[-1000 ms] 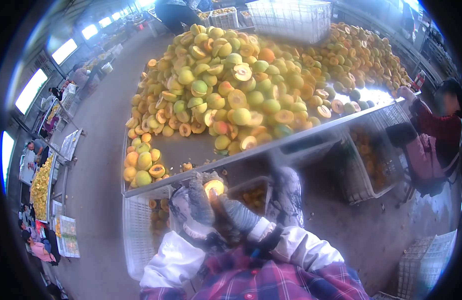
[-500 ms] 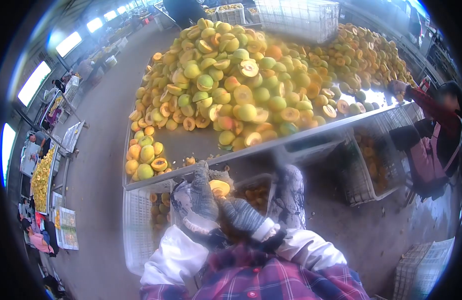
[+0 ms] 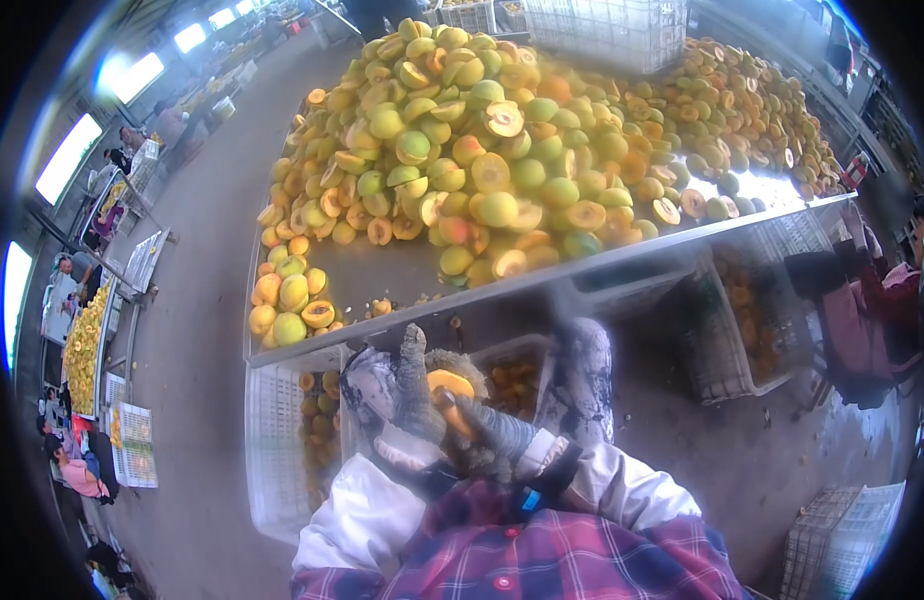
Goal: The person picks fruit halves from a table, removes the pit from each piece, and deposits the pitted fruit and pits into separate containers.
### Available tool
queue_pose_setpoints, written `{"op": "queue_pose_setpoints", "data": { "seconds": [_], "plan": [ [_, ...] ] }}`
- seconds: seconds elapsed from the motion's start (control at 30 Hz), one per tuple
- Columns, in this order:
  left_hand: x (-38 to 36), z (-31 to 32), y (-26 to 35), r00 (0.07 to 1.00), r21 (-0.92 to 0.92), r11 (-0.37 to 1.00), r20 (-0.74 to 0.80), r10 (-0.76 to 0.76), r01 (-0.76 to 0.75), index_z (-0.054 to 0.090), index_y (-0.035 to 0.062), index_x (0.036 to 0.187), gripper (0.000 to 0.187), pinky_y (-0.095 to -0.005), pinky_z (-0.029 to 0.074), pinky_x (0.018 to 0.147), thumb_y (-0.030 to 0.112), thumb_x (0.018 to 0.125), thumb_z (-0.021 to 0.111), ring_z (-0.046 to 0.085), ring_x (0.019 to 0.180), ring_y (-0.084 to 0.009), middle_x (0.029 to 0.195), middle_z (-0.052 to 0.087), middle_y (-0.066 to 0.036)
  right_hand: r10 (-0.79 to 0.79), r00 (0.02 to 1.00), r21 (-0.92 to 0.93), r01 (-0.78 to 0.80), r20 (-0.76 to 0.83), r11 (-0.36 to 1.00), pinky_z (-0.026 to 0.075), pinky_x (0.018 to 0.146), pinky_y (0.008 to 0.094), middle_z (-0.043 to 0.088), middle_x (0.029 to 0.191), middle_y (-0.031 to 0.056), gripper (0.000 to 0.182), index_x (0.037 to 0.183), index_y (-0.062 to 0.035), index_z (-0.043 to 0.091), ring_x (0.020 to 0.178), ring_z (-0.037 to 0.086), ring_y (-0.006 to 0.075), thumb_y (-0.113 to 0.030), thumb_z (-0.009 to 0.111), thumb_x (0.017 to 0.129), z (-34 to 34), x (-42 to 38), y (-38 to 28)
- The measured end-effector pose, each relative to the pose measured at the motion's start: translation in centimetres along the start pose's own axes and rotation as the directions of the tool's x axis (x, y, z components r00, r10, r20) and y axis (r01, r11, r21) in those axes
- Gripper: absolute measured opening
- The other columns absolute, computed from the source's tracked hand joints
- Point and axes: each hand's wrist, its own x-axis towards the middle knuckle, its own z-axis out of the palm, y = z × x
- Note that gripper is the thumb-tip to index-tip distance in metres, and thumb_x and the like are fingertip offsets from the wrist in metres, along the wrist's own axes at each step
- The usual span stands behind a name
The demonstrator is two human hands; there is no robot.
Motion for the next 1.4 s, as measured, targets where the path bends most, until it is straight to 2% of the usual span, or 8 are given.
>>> {"op": "queue_pose_setpoints", "data": {
  "seconds": [0.13,0.23,0.43,0.5,0.7,0.97,1.2,1.4],
  "plan": [
    [0.6,-2.9,1.6,0.906,-0.093,0.924,0.252,-0.339,0.372,0.066,-0.0018,0.098,0.048,-0.0307,0.051,0.06,0.043,0.096,0.05,0.059,0.061,-0.0196,0.076,0.064,-0.011,-0.15,0.938,-0.461,0.289,0.314,0.839,0.047,0.061,0.0264,0.065,0.08,0.0044,0.03,0.115,-0.0092,0.061,0.069,0.059,0.0149,-0.033,0.054,0.097,-0.9,-0.3,-0.3],
    [0.3,-4.6,1.8,0.884,-0.1,0.888,0.19,-0.426,0.449,0.066,0.0004,0.095,0.042,-0.0314,0.051,0.062,0.041,0.093,0.056,0.06,0.067,-0.02,0.078,0.064,-0.011,-0.295,0.66,-0.716,0.679,0.691,-0.161,0.05,0.079,0.033,0.069,0.089,0.0088,0.037,0.127,-0.009,0.057,0.084,0.062,0.022,-0.031,0.051,0.098,-1.6,-0.5,0.4],
    [2.5,-20.7,1.2,0.831,0.523,0.7,-0.524,-0.184,0.485,0.067,0.0047,0.089,0.033,-0.0328,0.051,0.067,0.038,0.088,0.068,0.062,0.078,-0.0206,0.084,0.064,-0.012,0.204,0.961,-0.764,-0.275,-0.189,0.584,0.052,0.076,0.0365,0.065,0.102,0.0152,0.041,0.13,-0.0102,0.056,0.084,0.063,0.0251,-0.034,0.046,0.099,-7.3,1.4,6.3],
    [2.9,-26.1,2.4,0.979,0.982,-0.182,0.074,0.19,-0.039,0.066,0.0045,0.095,0.024,-0.0357,0.049,0.073,0.027,0.086,0.069,0.061,0.082,-0.0255,0.089,0.062,-0.014,-0.211,0.904,-0.927,0.351,0.372,-0.13,0.052,0.081,0.0361,0.065,0.111,0.0143,0.042,0.132,-0.009,0.055,0.095,0.064,0.0248,-0.035,0.045,0.1,-13.4,2.9,11.7],
    [17.2,-16.9,-3.6,0.992,0.735,0.667,-0.086,-0.09,0.123,0.061,0.0025,0.112,0.038,-0.0403,0.047,0.087,0.03,0.086,0.065,0.058,0.103,-0.0343,0.105,0.062,-0.021,0.004,0.997,-0.871,-0.069,-0.077,0.486,0.049,0.086,0.0354,0.063,0.116,0.0146,0.043,0.131,-0.0068,0.055,0.099,0.062,0.025,-0.034,0.043,0.101,-8.7,3.2,7.3],
    [30.1,-5.2,-14.6,0.895,0.976,0.198,0.006,-0.445,0.092,0.047,0.004,0.132,0.065,-0.0427,0.05,0.089,0.038,0.081,0.068,0.063,0.104,-0.0346,0.11,0.064,-0.025,-0.017,0.987,-0.894,-0.138,-0.161,0.426,0.046,0.093,0.0344,0.061,0.123,0.015,0.043,0.131,-0.0037,0.054,0.106,0.061,0.0254,-0.033,0.041,0.102,-9.2,4.2,6.3],
    [26.2,-7.5,-14.8,0.885,0.725,0.602,-0.021,-0.465,0.333,0.059,0.0009,0.115,0.043,-0.0361,0.056,0.067,0.026,0.082,0.07,0.067,0.073,-0.0251,0.095,0.068,-0.011,-0.056,0.99,-0.795,-0.067,-0.126,0.602,0.043,0.098,0.0328,0.061,0.126,0.0171,0.044,0.13,-0.002,0.055,0.11,0.06,0.0253,-0.034,0.04,0.103,-8.1,4.2,5.6],
    [15.8,-6.4,-2.9,0.656,-0.598,0.474,0.116,-0.746,0.646,0.063,0.007,0.098,0.034,-0.0399,0.056,0.059,0.04,0.092,0.057,0.064,0.074,-0.0259,0.086,0.066,-0.011,-0.247,0.964,-0.856,0.045,-0.098,0.515,0.045,0.095,0.0349,0.065,0.114,0.0184,0.045,0.125,-0.001,0.058,0.11,0.06,0.0284,-0.035,0.04,0.102,-1.3,0.9,-0.7]
  ]
}}
